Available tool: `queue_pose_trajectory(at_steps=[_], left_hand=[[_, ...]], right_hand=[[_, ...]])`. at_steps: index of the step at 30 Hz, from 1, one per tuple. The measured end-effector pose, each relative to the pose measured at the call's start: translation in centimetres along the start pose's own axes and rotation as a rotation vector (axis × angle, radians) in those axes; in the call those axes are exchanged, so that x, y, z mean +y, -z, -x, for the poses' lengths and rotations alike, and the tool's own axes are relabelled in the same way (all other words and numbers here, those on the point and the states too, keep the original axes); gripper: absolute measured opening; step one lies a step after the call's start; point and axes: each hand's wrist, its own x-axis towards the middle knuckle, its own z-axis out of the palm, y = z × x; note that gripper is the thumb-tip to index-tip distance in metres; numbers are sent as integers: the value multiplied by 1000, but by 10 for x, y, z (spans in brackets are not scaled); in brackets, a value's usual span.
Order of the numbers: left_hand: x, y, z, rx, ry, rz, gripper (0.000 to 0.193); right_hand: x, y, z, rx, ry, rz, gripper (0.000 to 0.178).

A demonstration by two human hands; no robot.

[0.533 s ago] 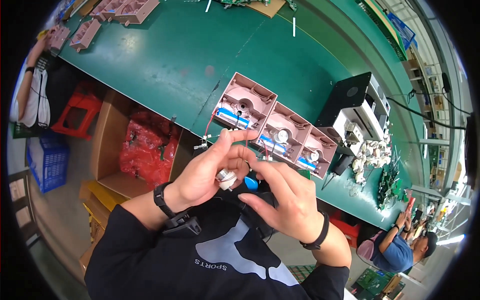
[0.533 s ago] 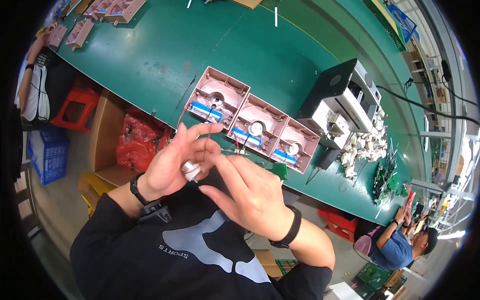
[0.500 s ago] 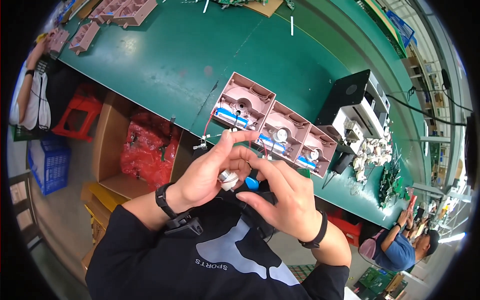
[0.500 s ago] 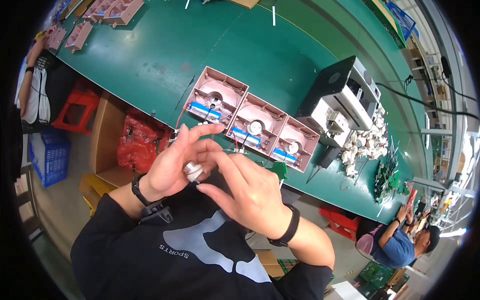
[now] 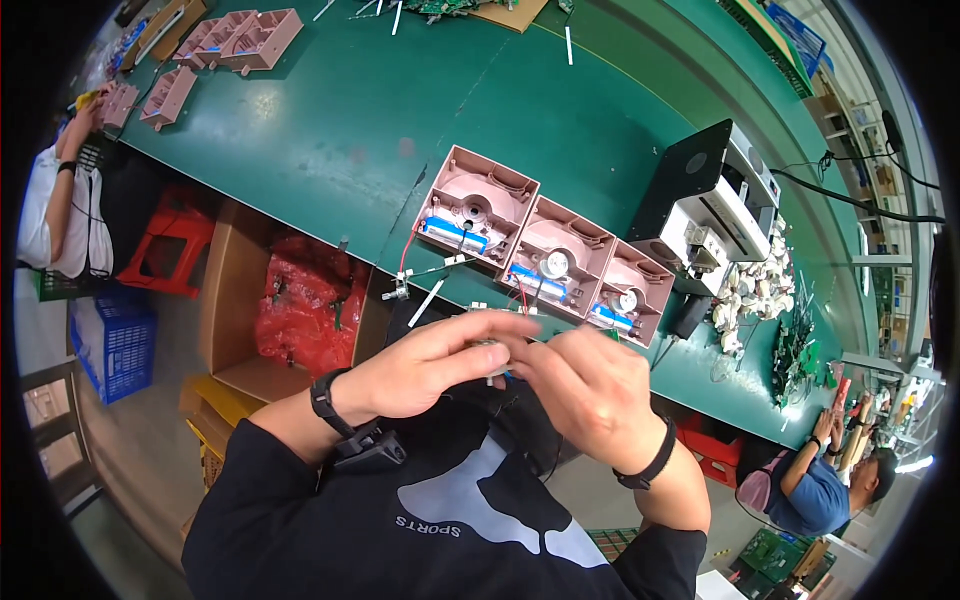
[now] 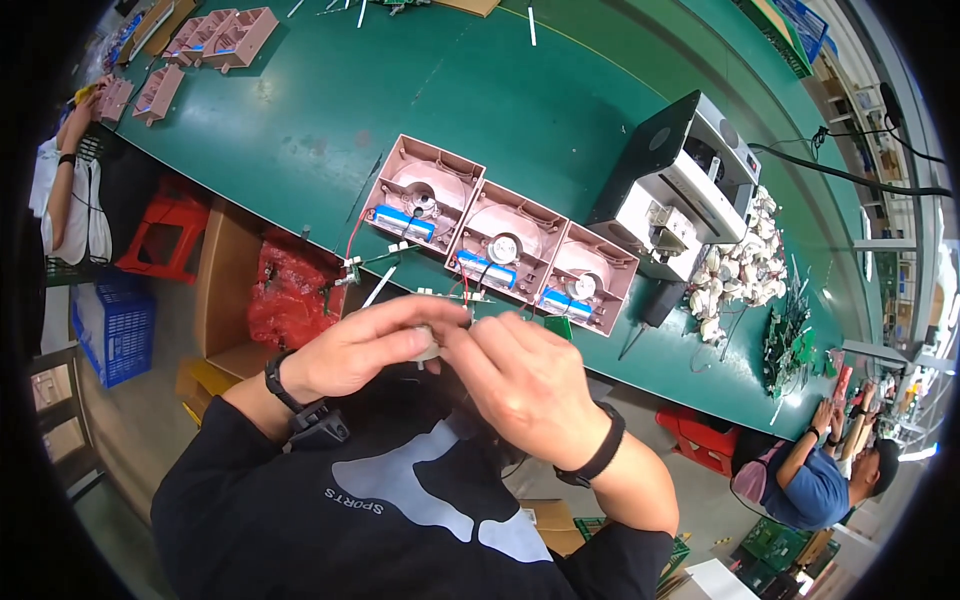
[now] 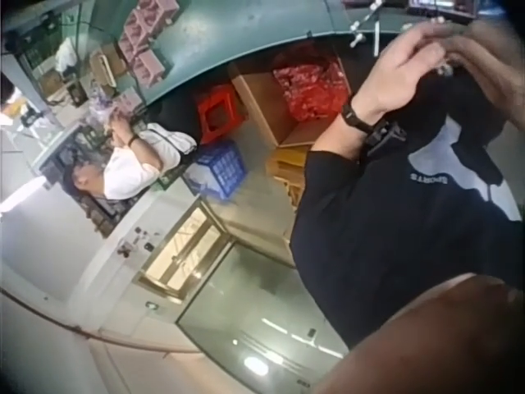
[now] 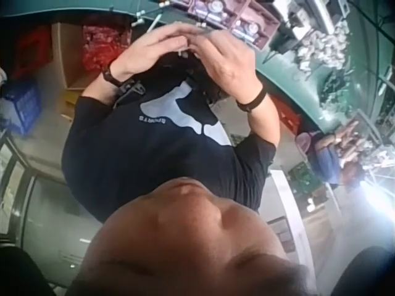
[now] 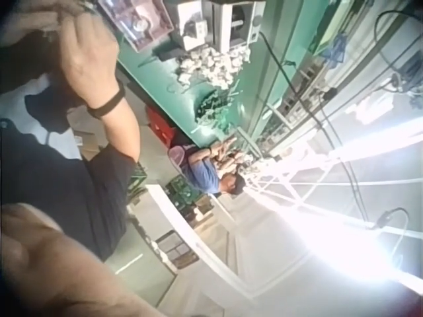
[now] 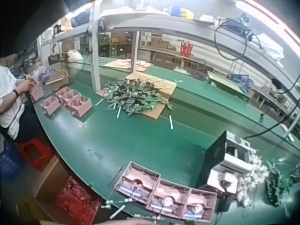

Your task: The person picks up circuit boards and places them into pink plastic housings before connecting small motors to the boards and seating them. Finally, they use a power screwdriver to secure the components into the housings.

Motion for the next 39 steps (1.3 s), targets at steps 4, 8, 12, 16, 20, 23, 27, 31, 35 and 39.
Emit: queue_pose_trajectory(at_steps=[4,8,12,16,20,23,27,31,35,39], left_hand=[[20,5,7,-104,-16,-240,40],[25,8,8,-141,20,-197,35],[35,12,4,-219,-161,-787,34],[37,8,4,-113,-228,-831,28],[60,18,-5,138,-355,-1050,28],[63,42,-25,469,-585,-1293,30],[64,65,-47,462,-614,-1463,32],[64,70,-63,405,-751,-1551,33],[59,72,-69,364,-737,-1601,34],[57,79,-70,338,-616,-1674,40]], right_hand=[[1,12,-2,76,-8,25,25],[3,13,6,66,-20,-11,25],[-6,19,7,-13,-13,19,24],[-24,23,6,-12,34,6,22],[-28,22,10,92,58,-83,22],[-25,24,17,148,22,-109,23],[-13,30,39,153,-132,-79,25],[-9,30,74,169,-332,-62,24],[-7,32,106,228,-506,-53,22],[-6,36,122,283,-634,-54,21]])
